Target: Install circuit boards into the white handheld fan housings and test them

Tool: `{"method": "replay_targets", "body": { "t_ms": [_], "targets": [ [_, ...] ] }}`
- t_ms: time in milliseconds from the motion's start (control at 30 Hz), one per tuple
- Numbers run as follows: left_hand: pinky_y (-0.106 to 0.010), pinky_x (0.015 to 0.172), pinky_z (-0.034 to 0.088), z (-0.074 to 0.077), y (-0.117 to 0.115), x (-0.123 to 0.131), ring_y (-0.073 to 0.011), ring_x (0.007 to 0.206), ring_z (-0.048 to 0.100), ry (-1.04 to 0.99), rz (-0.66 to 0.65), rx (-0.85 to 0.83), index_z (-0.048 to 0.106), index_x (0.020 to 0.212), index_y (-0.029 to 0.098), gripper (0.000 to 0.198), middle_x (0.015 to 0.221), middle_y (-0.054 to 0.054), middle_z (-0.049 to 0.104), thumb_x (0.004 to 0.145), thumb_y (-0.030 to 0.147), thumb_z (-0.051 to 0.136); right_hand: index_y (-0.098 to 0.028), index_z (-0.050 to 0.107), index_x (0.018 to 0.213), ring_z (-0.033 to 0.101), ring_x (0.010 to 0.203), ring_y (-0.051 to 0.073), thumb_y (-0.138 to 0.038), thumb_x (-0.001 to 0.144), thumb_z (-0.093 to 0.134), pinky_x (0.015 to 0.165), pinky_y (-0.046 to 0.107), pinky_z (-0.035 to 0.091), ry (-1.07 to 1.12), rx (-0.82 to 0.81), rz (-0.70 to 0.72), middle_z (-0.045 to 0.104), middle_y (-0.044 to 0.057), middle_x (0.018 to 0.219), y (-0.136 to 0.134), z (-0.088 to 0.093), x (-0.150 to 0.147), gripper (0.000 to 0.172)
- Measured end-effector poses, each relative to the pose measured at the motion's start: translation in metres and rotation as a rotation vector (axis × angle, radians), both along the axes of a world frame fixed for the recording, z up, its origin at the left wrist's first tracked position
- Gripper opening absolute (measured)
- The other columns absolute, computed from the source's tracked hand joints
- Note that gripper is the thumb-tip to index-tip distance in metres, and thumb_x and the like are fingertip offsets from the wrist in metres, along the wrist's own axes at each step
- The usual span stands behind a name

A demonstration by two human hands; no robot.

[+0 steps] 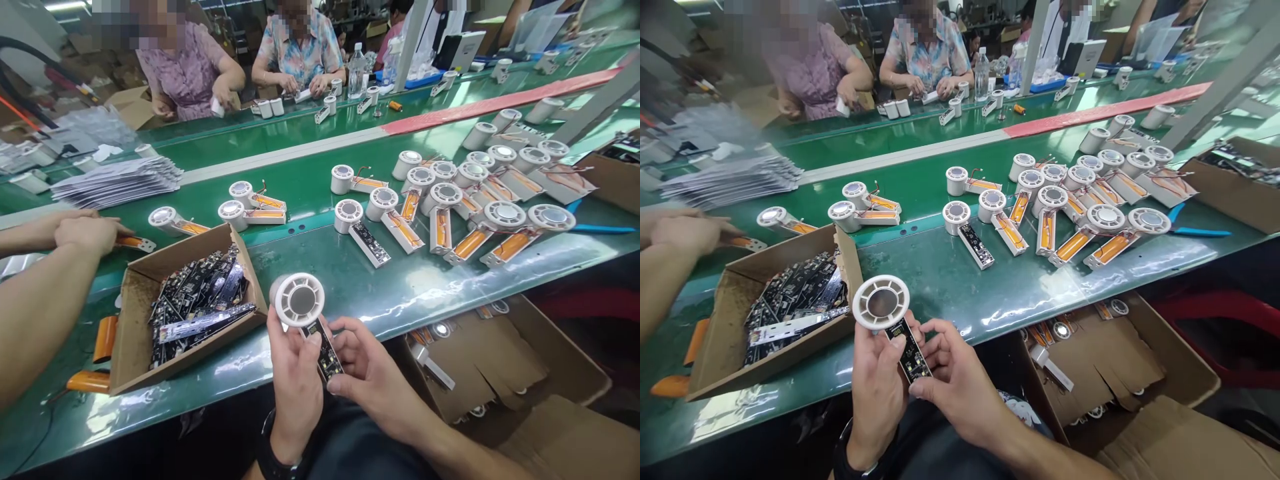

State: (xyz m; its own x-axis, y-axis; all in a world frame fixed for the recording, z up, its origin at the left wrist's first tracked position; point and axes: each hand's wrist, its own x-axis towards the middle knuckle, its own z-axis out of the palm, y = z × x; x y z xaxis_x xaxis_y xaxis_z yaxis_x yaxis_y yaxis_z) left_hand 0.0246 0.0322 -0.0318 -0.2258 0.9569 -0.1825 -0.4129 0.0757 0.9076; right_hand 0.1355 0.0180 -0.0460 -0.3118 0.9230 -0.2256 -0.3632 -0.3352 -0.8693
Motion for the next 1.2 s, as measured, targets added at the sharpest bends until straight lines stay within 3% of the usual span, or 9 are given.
{"method": "replay_targets", "body": {
  "t_ms": [267,433,600,767,867,967,1067,1200],
  "targets": [
    [-0.035,0.089,0.051,-0.003,0.001,0.003,-0.0188,0.094,0.067,-0.025,-0.064,0.015,0.047,0.129,0.028,0.045,0.104,-0.003,0.067,0.086,0.025,0.062,-0.026,0.046,0.11,0.057,0.077,0.014,-0.015,0.07,0.067,0.06,0.022,0.047,-0.119,0.046,-0.064,0.054,-0.003,0.085,-0.002,0.007,-0.003,0.047],
    [-0.032,0.079,0.055,-0.002,0.015,0.001,-0.0183,0.085,0.069,-0.08,-0.084,-0.015,0.052,0.124,0.027,0.044,0.099,-0.003,0.069,0.082,0.026,0.064,-0.026,0.043,0.117,0.058,0.085,0.014,-0.017,0.074,0.068,0.077,0.029,0.049,-0.019,0.084,0.06,0.056,-0.001,0.096,0.012,0.007,0.006,0.05],
    [-0.032,0.082,0.054,-0.005,0.026,-0.005,-0.0211,0.094,0.068,-0.022,-0.107,-0.081,0.056,0.124,0.022,0.042,0.116,-0.009,0.069,0.084,0.033,0.064,-0.027,0.041,0.128,0.057,0.078,0.015,-0.02,0.071,0.071,0.069,0.03,0.049,0.019,0.045,0.128,0.057,0.0,0.092,0.022,0.002,0.007,0.066],
    [-0.038,0.096,0.049,-0.014,0.026,-0.007,-0.0272,0.113,0.063,0.043,-0.163,-0.067,0.058,0.128,0.022,0.049,0.124,-0.011,0.068,0.084,0.042,0.066,-0.025,0.046,0.122,0.057,0.072,0.013,-0.021,0.068,0.07,0.066,0.028,0.046,0.016,0.064,0.088,0.057,-0.002,0.086,0.028,0.004,0.004,0.059],
    [-0.042,0.106,0.041,-0.016,0.026,-0.006,-0.0312,0.128,0.051,0.104,-0.168,-0.084,0.062,0.125,0.02,0.052,0.129,-0.013,0.065,0.081,0.046,0.068,-0.024,0.048,0.116,0.057,0.068,0.012,-0.022,0.067,0.07,0.063,0.026,0.046,-0.039,0.089,0.056,0.058,-0.002,0.086,0.039,0.011,0.005,0.053],
    [-0.042,0.11,0.036,-0.017,0.023,-0.007,-0.0308,0.134,0.045,0.163,-0.256,-0.027,0.063,0.126,0.022,0.055,0.137,-0.011,0.06,0.078,0.047,0.071,-0.023,0.048,0.117,0.058,0.063,0.011,-0.023,0.068,0.067,0.061,0.026,0.047,-0.105,0.116,0.017,0.061,-0.002,0.084,0.056,0.016,0.01,0.052],
    [-0.041,0.106,0.041,-0.024,0.019,-0.008,-0.0306,0.126,0.054,0.218,-0.274,0.063,0.068,0.121,0.023,0.051,0.136,-0.011,0.06,0.077,0.047,0.071,-0.022,0.047,0.119,0.061,0.059,0.012,-0.024,0.069,0.064,0.057,0.026,0.048,-0.199,0.12,-0.055,0.061,-0.004,0.079,0.078,0.017,0.019,0.054],
    [-0.04,0.095,0.048,-0.036,0.019,-0.009,-0.0314,0.116,0.06,0.213,-0.22,0.037,0.067,0.121,0.021,0.052,0.127,-0.015,0.065,0.076,0.047,0.072,-0.02,0.048,0.121,0.064,0.055,0.012,-0.025,0.072,0.061,0.053,0.024,0.049,-0.308,0.095,-0.1,0.057,-0.008,0.07,0.101,0.017,0.033,0.051]
  ]
}}
